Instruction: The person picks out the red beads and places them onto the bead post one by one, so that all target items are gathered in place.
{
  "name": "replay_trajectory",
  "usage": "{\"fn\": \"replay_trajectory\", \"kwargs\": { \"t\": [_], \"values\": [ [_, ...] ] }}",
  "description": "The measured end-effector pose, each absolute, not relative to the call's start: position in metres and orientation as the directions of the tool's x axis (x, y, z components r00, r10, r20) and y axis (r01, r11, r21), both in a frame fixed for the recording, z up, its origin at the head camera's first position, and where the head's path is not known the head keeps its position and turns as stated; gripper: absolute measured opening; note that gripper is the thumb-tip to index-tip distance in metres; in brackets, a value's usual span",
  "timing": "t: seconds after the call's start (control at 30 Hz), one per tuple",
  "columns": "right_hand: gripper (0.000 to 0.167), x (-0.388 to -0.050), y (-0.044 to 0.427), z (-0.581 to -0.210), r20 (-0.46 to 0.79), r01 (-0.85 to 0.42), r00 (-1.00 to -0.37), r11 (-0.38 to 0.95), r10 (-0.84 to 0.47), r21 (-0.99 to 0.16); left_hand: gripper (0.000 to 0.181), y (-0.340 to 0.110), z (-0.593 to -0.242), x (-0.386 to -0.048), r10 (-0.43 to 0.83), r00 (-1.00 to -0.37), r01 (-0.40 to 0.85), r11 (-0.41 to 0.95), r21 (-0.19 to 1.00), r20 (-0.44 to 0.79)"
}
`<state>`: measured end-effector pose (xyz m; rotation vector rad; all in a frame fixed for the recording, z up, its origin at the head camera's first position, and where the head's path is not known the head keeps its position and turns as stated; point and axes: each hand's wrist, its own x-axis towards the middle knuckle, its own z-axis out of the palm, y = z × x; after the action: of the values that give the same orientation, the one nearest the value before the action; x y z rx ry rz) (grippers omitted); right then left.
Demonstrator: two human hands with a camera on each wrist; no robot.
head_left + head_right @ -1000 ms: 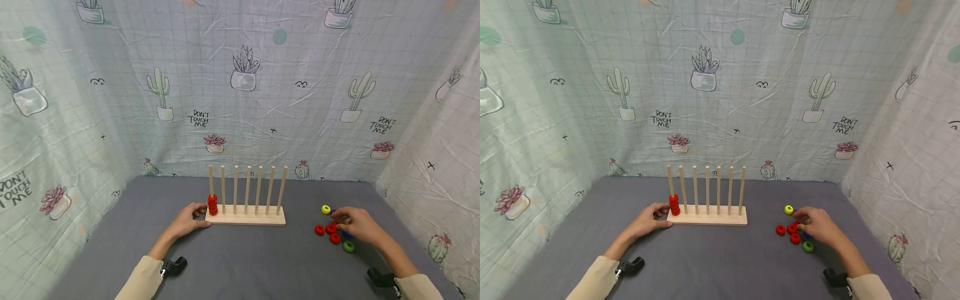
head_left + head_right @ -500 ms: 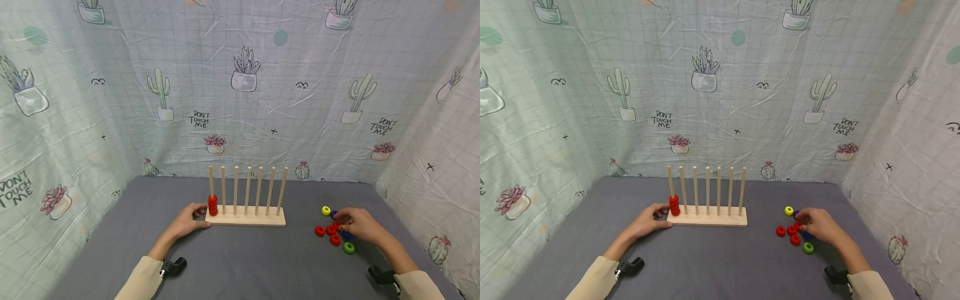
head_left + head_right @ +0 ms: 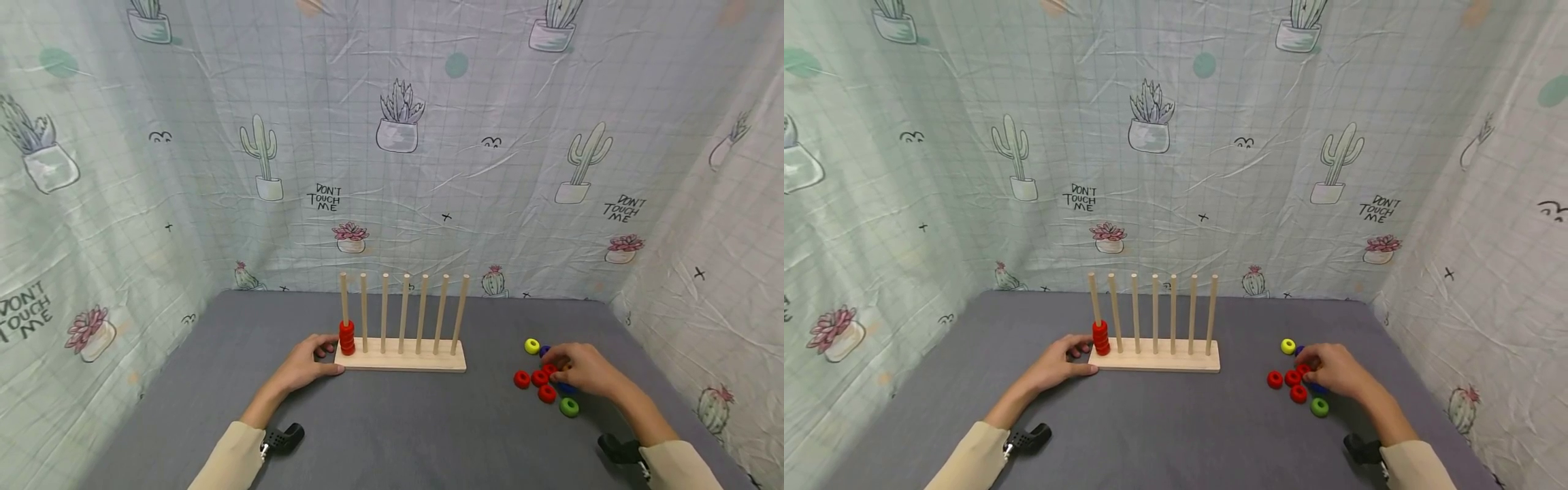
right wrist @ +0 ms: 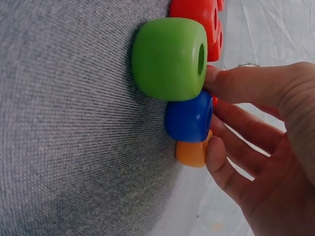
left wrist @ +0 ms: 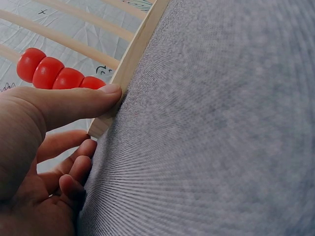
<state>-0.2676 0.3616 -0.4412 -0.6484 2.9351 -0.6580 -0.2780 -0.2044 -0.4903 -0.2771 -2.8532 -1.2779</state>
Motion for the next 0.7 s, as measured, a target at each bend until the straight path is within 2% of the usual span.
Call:
{"fn": "replay_trajectory", "kwargs": {
  "t": [0.7],
  "values": [
    [0.024,-0.2657,0.3638,-0.4433,0.061,-0.364,-0.923,0.815,-0.379,-0.452,0.069,-0.2047,-0.4915,-0.2782,0.165,-0.983,0.172,0.652,0.738,0.084]
  ]
}}
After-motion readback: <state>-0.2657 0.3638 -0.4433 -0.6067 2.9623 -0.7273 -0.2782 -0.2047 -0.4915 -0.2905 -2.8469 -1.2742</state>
